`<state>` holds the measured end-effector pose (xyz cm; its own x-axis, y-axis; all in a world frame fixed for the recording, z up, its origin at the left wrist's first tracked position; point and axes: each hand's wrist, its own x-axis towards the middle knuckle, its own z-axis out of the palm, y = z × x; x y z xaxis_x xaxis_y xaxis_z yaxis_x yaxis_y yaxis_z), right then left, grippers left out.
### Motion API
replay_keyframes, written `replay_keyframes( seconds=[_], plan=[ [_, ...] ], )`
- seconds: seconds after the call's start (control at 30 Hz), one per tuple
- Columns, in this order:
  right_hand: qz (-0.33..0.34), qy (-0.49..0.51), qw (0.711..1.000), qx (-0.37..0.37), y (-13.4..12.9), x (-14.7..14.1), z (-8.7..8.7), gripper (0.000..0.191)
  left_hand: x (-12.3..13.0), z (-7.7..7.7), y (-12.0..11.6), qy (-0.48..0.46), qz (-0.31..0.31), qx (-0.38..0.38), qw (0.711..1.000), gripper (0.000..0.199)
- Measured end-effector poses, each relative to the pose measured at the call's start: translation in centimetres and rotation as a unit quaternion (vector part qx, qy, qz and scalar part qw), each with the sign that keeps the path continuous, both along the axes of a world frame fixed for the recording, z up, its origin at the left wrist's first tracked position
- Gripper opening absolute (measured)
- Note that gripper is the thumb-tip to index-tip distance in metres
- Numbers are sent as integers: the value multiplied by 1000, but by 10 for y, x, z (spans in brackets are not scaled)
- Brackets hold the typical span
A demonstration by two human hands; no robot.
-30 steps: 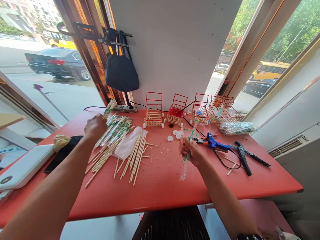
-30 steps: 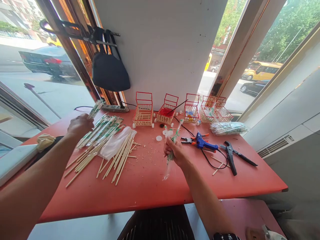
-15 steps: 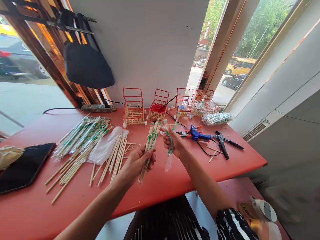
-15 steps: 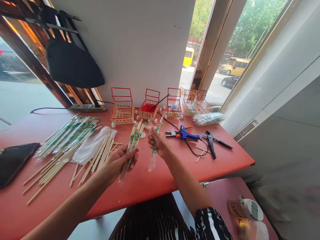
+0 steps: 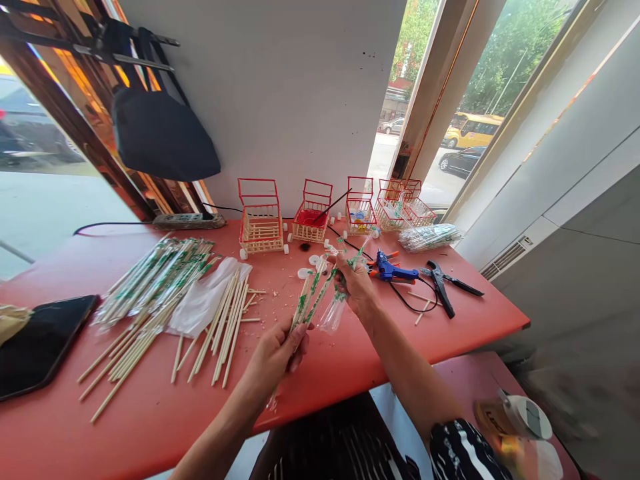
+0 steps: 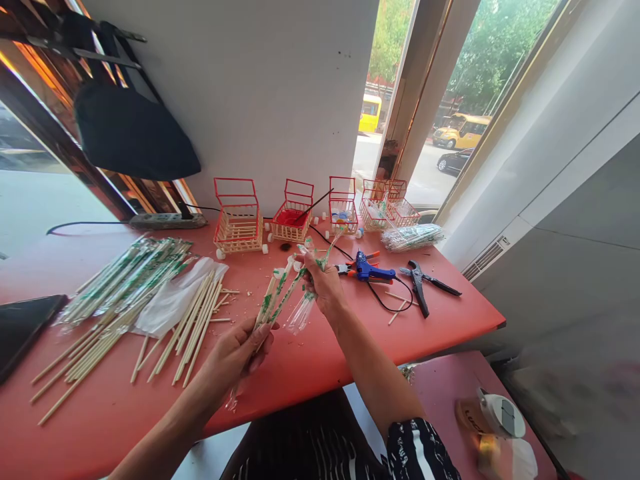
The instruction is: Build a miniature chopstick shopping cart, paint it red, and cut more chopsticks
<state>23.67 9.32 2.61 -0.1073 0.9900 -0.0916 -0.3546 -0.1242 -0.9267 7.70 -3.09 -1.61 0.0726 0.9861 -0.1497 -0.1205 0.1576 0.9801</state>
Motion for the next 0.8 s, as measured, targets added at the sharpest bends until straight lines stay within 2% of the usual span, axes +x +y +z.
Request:
replay_keyframes(
  seconds=[0.17,0.33,0.43,0.5,0.57,0.6,0.7,0.73,0.8],
  plan=[
    [11,-10,1000,13,-4,-6,1,59,4,-4,0,-4,65,15,998,57],
    [47,-26,998,13,-13,-17,-6,63,14,0,12,-20,103,4,994,58],
    [86,-45,995,19,-19,-22,-8,65,22,6,18,-40,108,17,993,57],
    [96,-56,993,27,-20,-22,-9,65,24,10,20,-46,87,21,995,57],
    [110,-72,991,34,-20,-18,-8,66,17,14,21,-44,77,28,996,58],
    [124,-83,988,35,-20,-15,-8,67,10,17,23,-43,92,34,994,59],
    [203,-126,970,42,-23,-9,-6,67,-19,31,34,-56,201,51,977,62],
    [233,-139,961,51,-24,-8,-5,67,-28,37,40,-73,211,46,974,62],
    [286,-163,941,79,-28,-10,-2,66,-40,50,52,-100,173,43,979,61]
  ],
)
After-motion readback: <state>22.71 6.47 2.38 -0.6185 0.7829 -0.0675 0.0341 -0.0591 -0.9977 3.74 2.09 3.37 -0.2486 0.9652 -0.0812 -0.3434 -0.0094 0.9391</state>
